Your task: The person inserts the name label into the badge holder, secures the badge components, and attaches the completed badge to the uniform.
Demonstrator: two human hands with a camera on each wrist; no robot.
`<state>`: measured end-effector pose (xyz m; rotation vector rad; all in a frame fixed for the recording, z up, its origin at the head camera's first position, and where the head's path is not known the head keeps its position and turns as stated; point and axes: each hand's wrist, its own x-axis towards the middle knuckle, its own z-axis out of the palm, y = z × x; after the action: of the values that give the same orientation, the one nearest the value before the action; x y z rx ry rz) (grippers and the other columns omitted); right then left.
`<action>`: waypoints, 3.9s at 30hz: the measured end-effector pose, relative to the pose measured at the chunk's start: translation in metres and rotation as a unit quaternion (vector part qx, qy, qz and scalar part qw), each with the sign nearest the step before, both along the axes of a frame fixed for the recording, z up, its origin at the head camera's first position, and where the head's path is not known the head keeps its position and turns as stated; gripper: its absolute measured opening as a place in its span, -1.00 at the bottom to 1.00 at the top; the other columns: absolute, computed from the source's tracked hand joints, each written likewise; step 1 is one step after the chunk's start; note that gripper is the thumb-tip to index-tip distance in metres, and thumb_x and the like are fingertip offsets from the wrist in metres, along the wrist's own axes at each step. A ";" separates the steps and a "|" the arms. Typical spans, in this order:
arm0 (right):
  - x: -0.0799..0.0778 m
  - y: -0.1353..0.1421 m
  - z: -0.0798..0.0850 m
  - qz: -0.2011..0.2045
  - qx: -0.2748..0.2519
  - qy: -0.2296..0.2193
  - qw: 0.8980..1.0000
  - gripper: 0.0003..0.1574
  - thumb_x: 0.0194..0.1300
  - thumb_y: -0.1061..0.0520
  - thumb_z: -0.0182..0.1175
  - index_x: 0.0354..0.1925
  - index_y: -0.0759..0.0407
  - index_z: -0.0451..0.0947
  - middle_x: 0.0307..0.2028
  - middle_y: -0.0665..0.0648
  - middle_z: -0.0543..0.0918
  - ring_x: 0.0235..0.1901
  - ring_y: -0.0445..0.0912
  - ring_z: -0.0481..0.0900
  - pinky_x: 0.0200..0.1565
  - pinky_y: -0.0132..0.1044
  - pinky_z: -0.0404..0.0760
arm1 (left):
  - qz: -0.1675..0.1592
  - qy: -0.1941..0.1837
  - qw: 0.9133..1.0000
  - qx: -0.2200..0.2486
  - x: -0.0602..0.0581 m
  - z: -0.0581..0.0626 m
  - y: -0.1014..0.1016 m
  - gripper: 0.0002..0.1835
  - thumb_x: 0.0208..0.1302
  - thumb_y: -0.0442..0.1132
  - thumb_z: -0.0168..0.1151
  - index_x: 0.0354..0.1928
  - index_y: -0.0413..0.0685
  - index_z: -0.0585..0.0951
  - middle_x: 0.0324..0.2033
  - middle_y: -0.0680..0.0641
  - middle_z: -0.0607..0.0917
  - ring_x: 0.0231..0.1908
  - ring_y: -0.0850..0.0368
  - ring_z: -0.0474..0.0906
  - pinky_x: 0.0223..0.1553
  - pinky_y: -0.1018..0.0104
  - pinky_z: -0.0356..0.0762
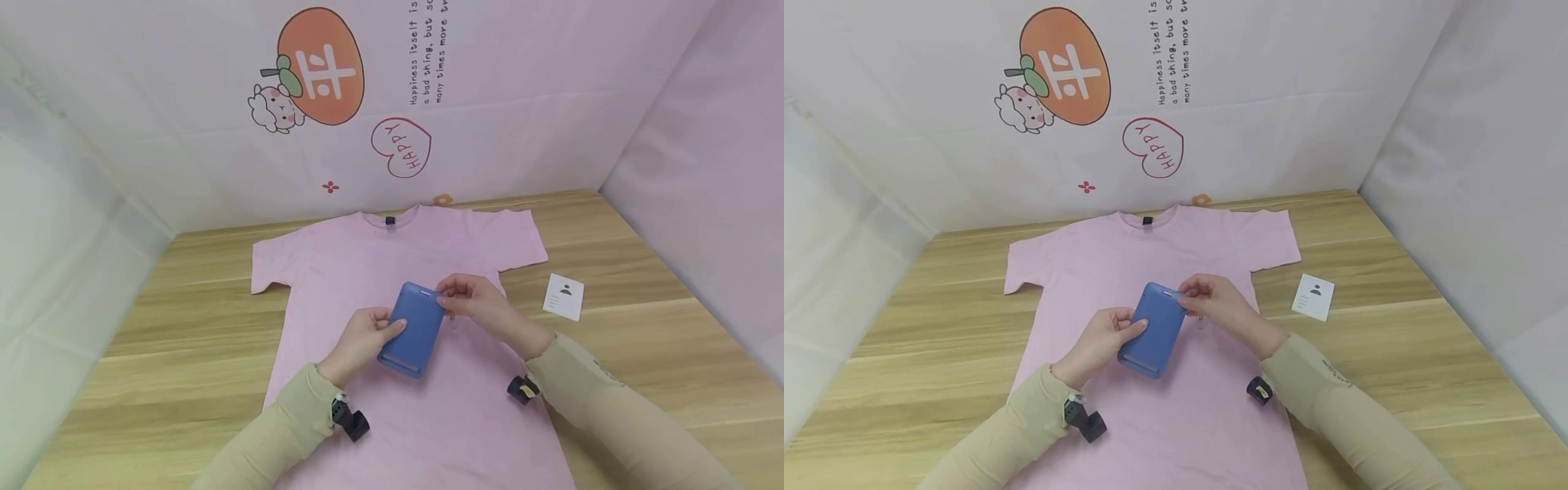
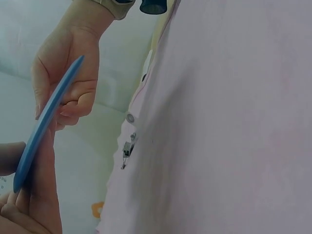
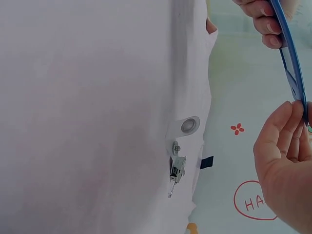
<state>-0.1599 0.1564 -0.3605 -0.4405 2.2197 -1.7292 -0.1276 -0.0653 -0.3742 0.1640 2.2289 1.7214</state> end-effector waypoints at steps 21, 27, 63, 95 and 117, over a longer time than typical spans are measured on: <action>0.003 0.001 0.000 -0.061 -0.004 0.021 0.998 -0.67 0.26 0.25 0.18 -0.05 0.45 0.49 -0.35 0.03 0.59 -0.37 -0.27 0.57 -0.20 -0.40 0.62 | -0.088 -0.018 0.996 0.026 -0.004 -0.002 -0.018 -0.60 0.35 -0.29 0.09 0.17 -0.37 0.44 -0.09 -0.26 0.69 -0.17 0.09 0.69 -0.08 0.32 0.61; 0.003 0.003 -0.001 -0.056 -0.027 0.032 0.998 -0.65 0.25 0.23 0.21 -0.05 0.45 0.49 -0.39 -0.02 0.55 -0.39 -0.30 0.55 -0.27 -0.50 0.58 | -0.079 -0.013 0.996 0.034 -0.006 0.006 -0.022 -0.57 0.32 -0.37 0.11 0.21 -0.36 0.39 -0.04 -0.30 0.66 -0.19 0.08 0.70 -0.02 0.28 0.59; -0.003 0.014 -0.004 -0.069 -0.031 0.003 0.997 -0.61 0.28 0.38 0.08 0.04 0.59 0.36 -0.41 -0.06 0.49 -0.37 -0.30 0.54 -0.21 -0.50 0.58 | -0.082 -0.021 0.993 0.078 -0.005 0.001 -0.031 -0.66 0.37 -0.33 0.06 0.10 -0.41 0.45 -0.23 -0.30 0.72 -0.33 0.28 0.70 -0.13 0.23 0.65; -0.004 0.028 0.002 -0.089 -0.025 -0.009 0.996 -0.57 0.33 0.32 0.06 0.09 0.58 0.30 -0.39 -0.12 0.49 -0.33 -0.33 0.51 -0.17 -0.51 0.56 | -0.098 -0.025 0.991 0.090 -0.002 0.000 -0.035 -0.63 0.37 -0.31 0.08 0.11 -0.45 0.44 -0.15 -0.41 0.65 -0.35 0.31 0.70 -0.15 0.27 0.65; -0.022 0.036 0.010 -0.102 -0.013 -0.035 0.994 -0.57 0.37 0.28 0.03 0.12 0.52 0.30 -0.32 -0.06 0.51 -0.31 -0.31 0.52 -0.12 -0.48 0.58 | -0.037 -0.029 0.996 0.077 -0.006 -0.002 -0.068 -0.58 0.41 -0.26 0.03 0.17 -0.44 0.39 -0.11 -0.28 0.69 -0.19 0.12 0.70 -0.09 0.21 0.63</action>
<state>-0.1819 0.1925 -0.3505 -0.1601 2.2607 -1.8452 -0.1336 -0.1329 -0.3764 0.2269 2.0233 1.8331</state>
